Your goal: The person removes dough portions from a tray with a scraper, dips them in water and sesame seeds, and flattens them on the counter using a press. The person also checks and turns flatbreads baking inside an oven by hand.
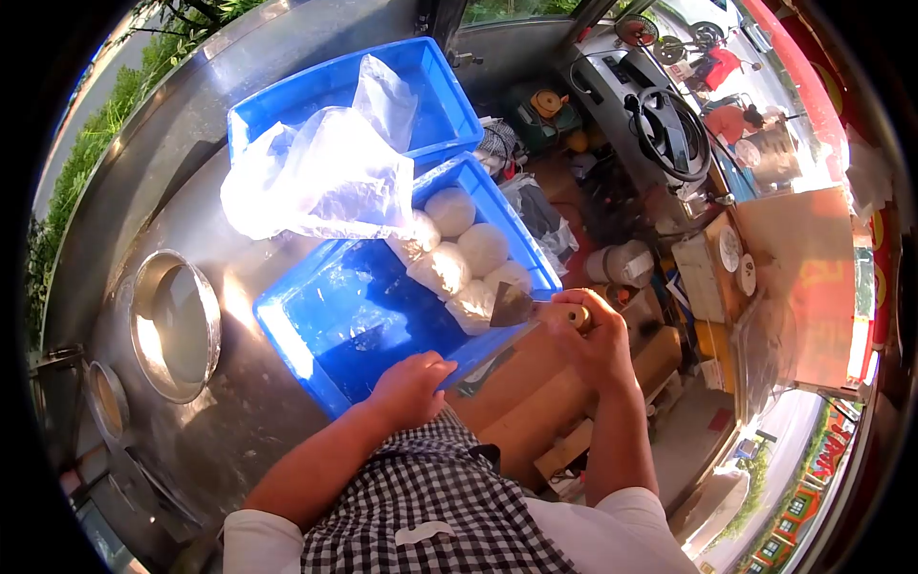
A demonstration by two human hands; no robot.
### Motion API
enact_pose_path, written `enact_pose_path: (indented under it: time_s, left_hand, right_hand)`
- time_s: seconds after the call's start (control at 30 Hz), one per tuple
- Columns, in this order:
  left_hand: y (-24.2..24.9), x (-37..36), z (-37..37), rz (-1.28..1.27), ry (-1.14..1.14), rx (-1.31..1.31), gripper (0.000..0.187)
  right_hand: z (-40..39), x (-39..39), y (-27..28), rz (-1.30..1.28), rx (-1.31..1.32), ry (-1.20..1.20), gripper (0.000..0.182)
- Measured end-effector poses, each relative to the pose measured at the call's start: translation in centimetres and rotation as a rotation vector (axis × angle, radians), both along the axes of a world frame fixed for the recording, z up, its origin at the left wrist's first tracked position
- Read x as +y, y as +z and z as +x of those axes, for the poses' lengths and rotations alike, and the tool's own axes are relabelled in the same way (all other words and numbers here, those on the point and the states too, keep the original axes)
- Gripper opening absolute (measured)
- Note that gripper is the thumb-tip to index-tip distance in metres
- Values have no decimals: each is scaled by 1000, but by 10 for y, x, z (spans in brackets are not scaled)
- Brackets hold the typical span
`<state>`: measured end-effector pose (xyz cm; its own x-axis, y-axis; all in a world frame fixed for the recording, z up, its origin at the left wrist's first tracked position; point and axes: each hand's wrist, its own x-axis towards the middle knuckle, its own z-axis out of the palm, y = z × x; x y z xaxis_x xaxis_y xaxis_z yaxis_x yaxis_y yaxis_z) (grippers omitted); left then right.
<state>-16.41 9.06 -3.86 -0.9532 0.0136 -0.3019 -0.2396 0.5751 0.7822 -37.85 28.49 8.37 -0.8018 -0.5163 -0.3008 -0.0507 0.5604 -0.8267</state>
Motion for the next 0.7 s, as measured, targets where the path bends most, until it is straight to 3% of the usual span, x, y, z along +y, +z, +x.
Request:
enact_pose_path:
  time_s: [0.1, 0.2, 0.33, 0.53, 0.7]
  left_hand:
    - [1, -9, 3, -58, -23, 70, 41]
    - [0, -26, 14, -126, 6, 94, 36]
    - [2, -45, 27, -161, 32, 44, 38]
    - [-12, -37, 36, -143, 127, 149, 36]
    - [-15, -31, 42, -113, 233, 174, 33]
  right_hand:
    - [-11, -6, 7, 34, 190, 227, 31]
    - [-19, -13, 14, 31, 101, 394, 34]
    - [-28, -29, 34, 167, 172, 662, 38]
    - [-29, -53, 30, 51, 161, 800, 31]
    - [-29, -73, 32, 142, 56, 945, 21]
